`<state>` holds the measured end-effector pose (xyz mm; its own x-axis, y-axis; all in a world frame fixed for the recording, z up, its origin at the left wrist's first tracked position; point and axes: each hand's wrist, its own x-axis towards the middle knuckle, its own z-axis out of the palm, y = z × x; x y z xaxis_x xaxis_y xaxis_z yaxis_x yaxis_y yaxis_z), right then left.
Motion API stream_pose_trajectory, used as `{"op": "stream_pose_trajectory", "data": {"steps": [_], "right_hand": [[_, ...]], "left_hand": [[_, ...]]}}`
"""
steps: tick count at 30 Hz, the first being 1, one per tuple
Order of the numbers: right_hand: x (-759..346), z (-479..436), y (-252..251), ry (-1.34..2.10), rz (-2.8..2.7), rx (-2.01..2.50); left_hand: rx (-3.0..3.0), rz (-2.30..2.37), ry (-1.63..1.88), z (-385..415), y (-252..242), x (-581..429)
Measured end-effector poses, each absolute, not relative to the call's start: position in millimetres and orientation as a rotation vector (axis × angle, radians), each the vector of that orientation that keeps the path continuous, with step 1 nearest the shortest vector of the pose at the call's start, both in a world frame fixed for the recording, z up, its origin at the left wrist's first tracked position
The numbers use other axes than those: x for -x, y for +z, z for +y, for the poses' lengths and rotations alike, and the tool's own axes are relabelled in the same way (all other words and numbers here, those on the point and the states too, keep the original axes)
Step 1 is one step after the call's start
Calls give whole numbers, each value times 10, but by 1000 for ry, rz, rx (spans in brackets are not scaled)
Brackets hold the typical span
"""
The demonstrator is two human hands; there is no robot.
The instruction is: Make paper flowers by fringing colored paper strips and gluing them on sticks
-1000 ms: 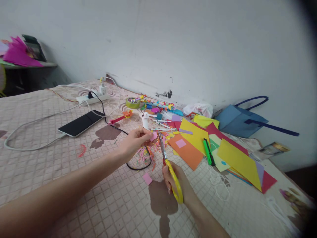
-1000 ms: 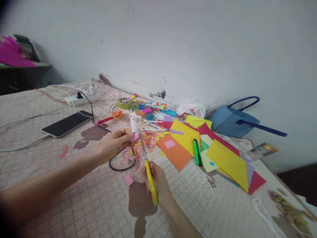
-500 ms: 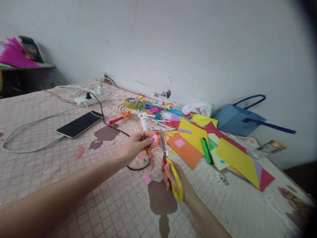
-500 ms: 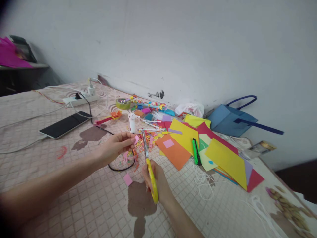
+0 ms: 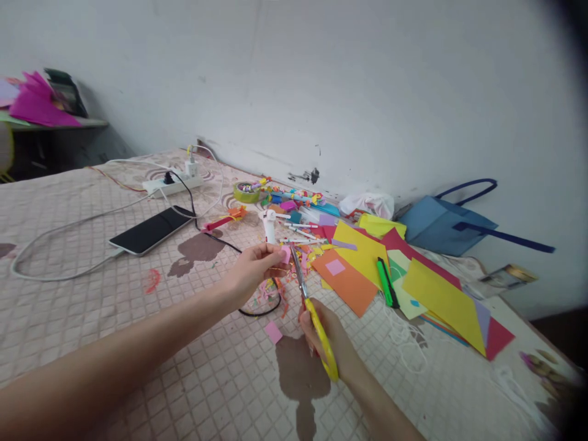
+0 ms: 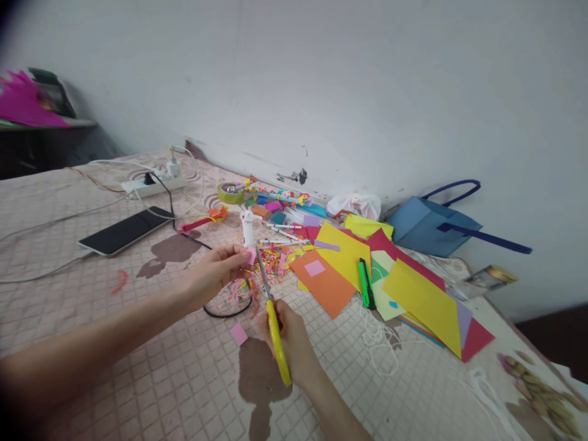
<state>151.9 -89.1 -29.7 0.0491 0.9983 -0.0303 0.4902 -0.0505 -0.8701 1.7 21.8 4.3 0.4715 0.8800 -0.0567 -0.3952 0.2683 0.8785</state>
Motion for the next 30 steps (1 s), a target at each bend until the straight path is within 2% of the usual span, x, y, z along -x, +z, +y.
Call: {"op": "stream_pose_trajectory", "data": {"steps": [8, 30], "right_hand": [[-1488, -890, -225, 800, -1576, 1677], [-1445, -890, -200, 794, -1522, 1721]], "left_hand": [[-862, 601, 994, 156, 49, -61], [-759, 572, 1047, 63, 55, -107]]}}
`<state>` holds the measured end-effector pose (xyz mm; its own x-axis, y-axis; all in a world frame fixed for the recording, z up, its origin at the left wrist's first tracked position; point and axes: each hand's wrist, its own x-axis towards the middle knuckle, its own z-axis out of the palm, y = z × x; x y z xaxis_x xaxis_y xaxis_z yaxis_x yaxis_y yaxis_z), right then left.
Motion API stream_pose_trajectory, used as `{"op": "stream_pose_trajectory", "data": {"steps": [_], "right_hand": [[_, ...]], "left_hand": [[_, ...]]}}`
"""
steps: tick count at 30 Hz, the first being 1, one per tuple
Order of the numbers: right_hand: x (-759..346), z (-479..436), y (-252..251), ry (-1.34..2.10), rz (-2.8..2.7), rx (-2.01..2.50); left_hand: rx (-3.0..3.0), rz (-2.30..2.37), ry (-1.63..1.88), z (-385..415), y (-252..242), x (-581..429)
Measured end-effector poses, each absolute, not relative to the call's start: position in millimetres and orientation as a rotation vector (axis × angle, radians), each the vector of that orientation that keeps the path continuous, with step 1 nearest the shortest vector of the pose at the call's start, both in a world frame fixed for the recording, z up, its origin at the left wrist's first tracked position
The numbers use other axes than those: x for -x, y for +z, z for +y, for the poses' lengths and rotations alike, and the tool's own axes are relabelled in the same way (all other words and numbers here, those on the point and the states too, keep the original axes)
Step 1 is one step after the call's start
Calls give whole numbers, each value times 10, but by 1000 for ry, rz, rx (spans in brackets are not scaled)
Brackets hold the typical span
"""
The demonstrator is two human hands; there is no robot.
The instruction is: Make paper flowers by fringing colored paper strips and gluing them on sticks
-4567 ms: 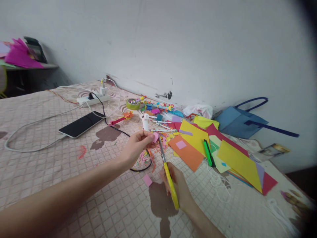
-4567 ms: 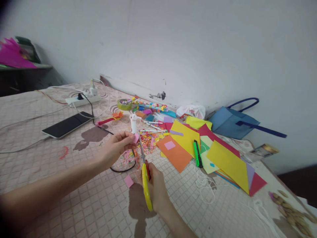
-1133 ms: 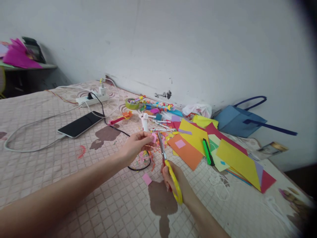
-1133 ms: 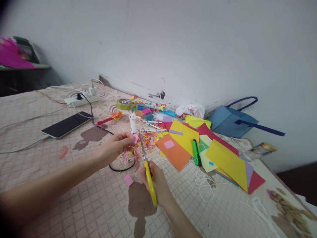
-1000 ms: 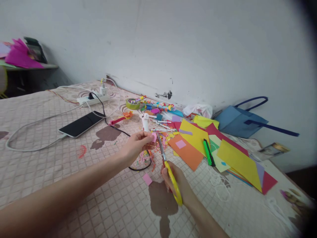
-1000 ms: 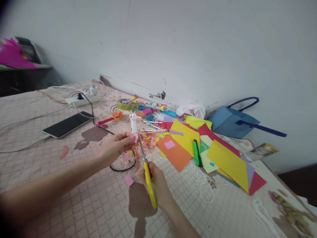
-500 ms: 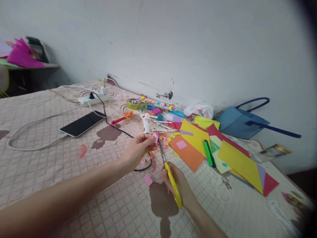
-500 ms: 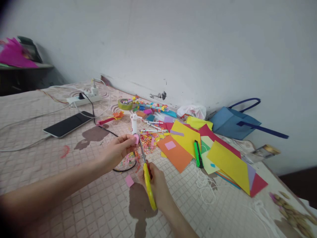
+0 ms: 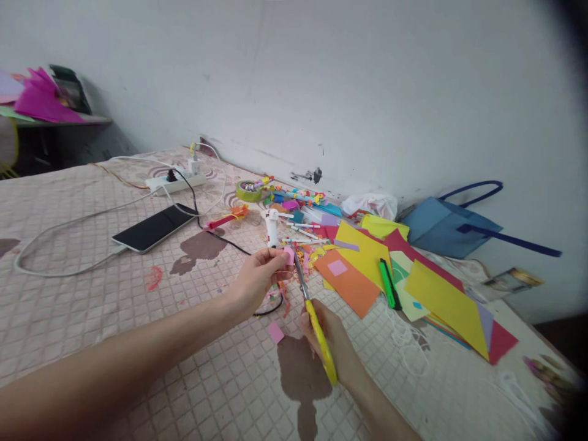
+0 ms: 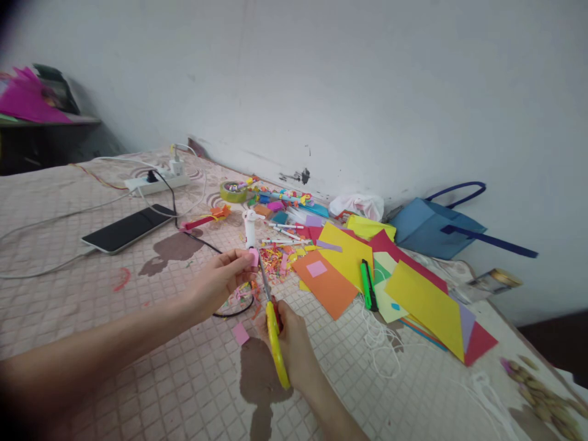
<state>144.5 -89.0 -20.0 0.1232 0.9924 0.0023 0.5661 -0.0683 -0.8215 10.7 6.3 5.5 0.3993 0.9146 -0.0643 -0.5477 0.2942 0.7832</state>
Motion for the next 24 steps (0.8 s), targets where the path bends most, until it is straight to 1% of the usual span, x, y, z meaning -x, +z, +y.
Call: {"op": "stream_pose_trajectory", "data": {"steps": [17, 24], "right_hand": [[-1454, -870, -281, 800, -1504, 1711], [-1471, -894, -221, 843, -1560, 1660]], "left_hand": [[-736, 565, 1049, 68, 17, -115], [-719, 558, 1045, 69, 28, -116]]}}
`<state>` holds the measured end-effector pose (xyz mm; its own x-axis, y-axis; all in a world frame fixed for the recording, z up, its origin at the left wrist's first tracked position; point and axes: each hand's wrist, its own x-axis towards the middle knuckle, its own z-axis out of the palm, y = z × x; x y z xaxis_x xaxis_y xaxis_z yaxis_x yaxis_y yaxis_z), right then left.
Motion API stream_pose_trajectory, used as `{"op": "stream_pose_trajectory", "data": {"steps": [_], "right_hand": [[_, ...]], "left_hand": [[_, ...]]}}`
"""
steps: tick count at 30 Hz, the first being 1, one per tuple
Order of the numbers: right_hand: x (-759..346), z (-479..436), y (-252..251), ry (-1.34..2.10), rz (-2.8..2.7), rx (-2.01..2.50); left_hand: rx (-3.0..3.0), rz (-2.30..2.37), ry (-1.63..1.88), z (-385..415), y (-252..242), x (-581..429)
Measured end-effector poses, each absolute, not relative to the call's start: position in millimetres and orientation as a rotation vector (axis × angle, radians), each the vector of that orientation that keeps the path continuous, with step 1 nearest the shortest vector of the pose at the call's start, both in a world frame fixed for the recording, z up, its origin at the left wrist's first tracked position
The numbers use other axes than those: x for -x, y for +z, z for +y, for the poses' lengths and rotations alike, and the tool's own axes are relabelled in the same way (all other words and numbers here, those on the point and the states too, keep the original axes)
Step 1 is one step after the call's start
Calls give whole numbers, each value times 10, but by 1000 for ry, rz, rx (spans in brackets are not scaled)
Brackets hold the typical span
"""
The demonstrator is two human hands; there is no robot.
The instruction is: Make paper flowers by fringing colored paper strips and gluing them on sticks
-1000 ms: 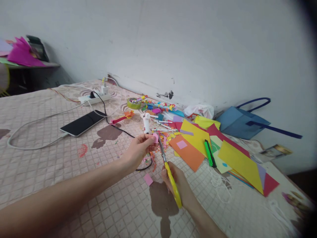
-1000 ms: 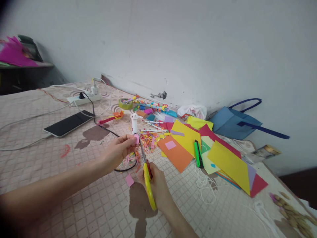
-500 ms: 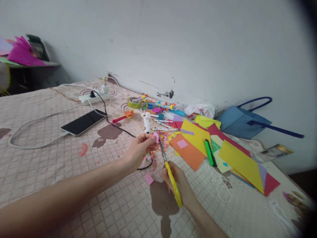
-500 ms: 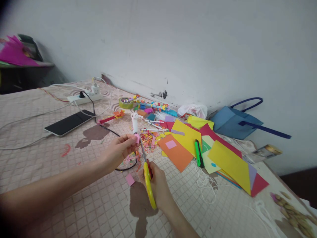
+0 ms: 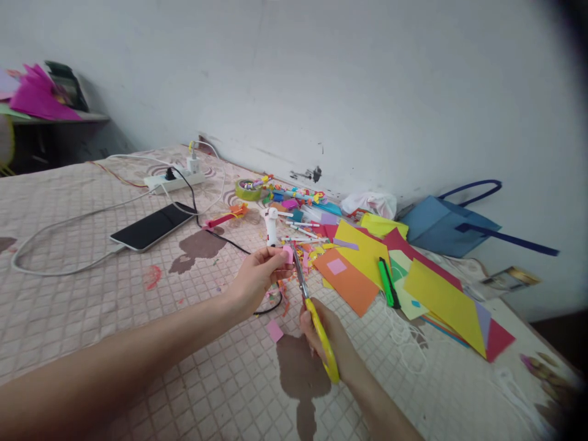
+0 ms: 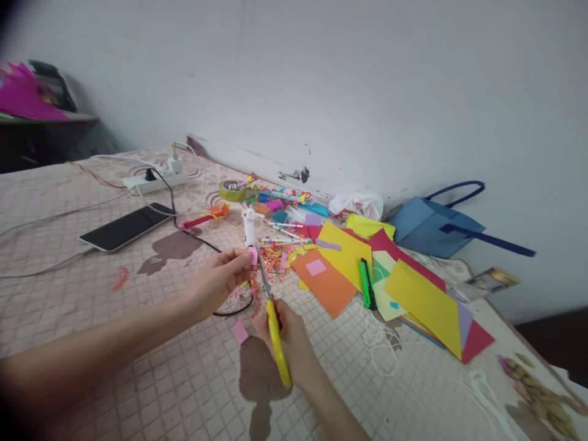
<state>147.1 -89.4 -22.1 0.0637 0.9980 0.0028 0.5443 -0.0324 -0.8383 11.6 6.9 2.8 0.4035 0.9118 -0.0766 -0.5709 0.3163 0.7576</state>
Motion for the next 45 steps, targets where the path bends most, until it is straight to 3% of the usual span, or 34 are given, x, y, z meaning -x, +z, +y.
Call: {"op": "stream_pose_trajectory", "data": {"steps": [29, 45], "right_hand": [[-1420, -891, -222, 827, -1484, 1719], [-1512, -873, -314, 1163, -1124, 1524]], "left_hand": [[-710, 571, 1058, 53, 19, -121], [-838, 635, 972, 67, -36, -99]]}}
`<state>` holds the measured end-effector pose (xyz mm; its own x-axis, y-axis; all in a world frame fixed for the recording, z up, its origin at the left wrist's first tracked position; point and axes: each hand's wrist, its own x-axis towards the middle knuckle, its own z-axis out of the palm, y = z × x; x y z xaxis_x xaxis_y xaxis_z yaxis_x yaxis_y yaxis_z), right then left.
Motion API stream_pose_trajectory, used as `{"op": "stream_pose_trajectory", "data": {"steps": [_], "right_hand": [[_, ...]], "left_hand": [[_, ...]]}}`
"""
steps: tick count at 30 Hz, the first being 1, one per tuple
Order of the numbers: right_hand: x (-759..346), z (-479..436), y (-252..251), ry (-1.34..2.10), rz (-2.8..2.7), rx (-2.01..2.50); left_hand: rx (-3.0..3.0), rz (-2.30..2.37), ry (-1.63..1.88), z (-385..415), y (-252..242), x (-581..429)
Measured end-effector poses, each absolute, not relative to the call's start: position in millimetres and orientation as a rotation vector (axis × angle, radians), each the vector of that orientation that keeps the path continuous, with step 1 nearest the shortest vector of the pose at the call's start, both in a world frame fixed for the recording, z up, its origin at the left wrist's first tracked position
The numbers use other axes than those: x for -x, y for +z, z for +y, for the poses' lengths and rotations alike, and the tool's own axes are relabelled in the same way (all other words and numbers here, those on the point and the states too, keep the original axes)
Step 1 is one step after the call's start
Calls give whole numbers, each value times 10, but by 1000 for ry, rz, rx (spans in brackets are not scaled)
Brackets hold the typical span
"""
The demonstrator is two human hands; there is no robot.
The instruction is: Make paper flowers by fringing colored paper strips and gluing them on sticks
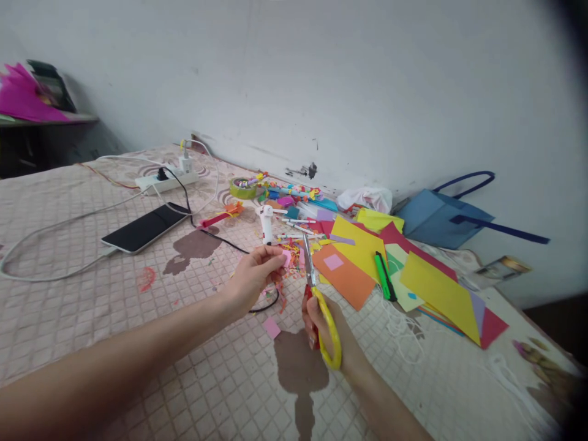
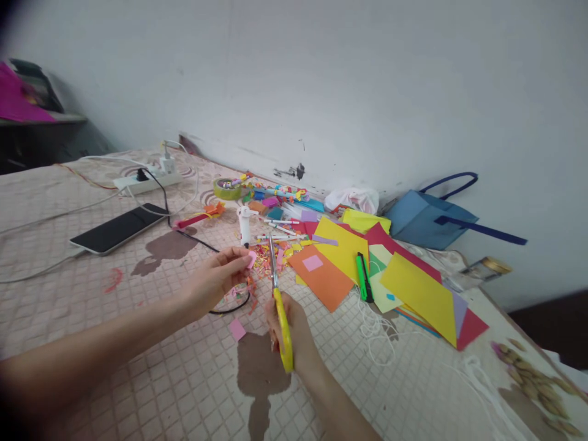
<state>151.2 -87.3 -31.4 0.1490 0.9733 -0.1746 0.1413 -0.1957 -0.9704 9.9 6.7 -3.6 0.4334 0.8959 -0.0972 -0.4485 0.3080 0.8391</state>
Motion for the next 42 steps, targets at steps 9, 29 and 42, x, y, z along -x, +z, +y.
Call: {"op": "stream_pose_trajectory", "data": {"steps": [9, 29, 42], "right_hand": [[-1536, -835, -287, 1233, -974, 1401], [-1640, -913, -350, 1119, -1366, 1466], [-1539, -934, -166, 885, -1580, 1646]], "left_hand": [[-980, 576, 795, 69, -40, -99], [-1097, 652, 971, 174, 64, -5], [-1035, 649, 982, 164, 94, -19]]}}
